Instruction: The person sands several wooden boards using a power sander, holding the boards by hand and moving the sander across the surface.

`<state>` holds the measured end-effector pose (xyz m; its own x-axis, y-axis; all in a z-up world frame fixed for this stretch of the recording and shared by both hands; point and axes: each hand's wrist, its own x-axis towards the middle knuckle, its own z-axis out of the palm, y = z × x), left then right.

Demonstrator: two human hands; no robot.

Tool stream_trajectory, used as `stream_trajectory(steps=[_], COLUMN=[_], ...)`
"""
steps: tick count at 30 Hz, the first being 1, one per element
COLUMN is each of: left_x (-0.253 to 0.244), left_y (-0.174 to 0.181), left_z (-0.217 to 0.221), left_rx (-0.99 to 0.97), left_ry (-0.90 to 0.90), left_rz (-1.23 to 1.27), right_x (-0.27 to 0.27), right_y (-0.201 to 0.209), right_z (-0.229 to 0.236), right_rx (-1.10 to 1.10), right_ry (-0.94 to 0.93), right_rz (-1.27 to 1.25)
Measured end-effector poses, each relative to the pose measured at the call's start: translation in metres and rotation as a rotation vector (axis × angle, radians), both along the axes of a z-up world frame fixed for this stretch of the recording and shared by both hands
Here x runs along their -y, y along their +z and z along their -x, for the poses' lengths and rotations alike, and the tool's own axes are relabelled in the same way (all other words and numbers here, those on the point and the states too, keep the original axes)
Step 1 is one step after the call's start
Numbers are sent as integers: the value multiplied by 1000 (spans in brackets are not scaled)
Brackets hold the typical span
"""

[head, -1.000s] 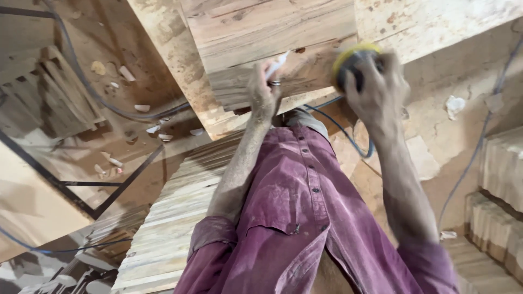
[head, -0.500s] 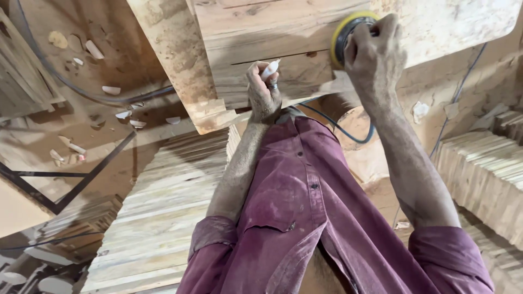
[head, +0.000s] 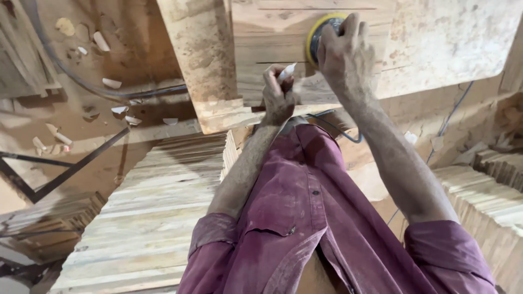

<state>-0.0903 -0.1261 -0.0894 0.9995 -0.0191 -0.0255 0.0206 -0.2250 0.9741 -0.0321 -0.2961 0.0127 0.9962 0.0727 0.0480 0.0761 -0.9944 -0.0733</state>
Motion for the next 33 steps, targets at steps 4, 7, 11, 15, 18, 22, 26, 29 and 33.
stream_trajectory(steps=[4, 7, 11, 15, 18, 22, 26, 29, 33], left_x=[1, 0, 2, 14, 21, 22, 21, 16, 10], left_y=[6, 19, 23, 21, 17, 11, 16, 21, 25], left_z=[-5, -15, -45, -76, -86, -88, -84, -81, -82], left_rx=[2, 70, 110, 99, 113, 121, 73, 57, -34], left_ry=[29, 79, 78, 64, 95, 77, 93, 114, 128], left_rz=[82, 65, -131, -299, -316, -358, -328, -332, -258], right_x=[5, 17, 68, 89, 75, 67, 69, 72, 74], right_y=[0, -5, -3, 8, 12, 18, 19, 13, -4], right_z=[6, 9, 27, 38, 39, 32, 28, 27, 17], right_rx=[72, 38, 52, 25, 5, -28, -60, -31, -39], right_ry=[15, -37, -175, -243, -256, -271, -281, -260, -245], right_rz=[2, -45, 1, -1, -10, -20, -9, 14, -20])
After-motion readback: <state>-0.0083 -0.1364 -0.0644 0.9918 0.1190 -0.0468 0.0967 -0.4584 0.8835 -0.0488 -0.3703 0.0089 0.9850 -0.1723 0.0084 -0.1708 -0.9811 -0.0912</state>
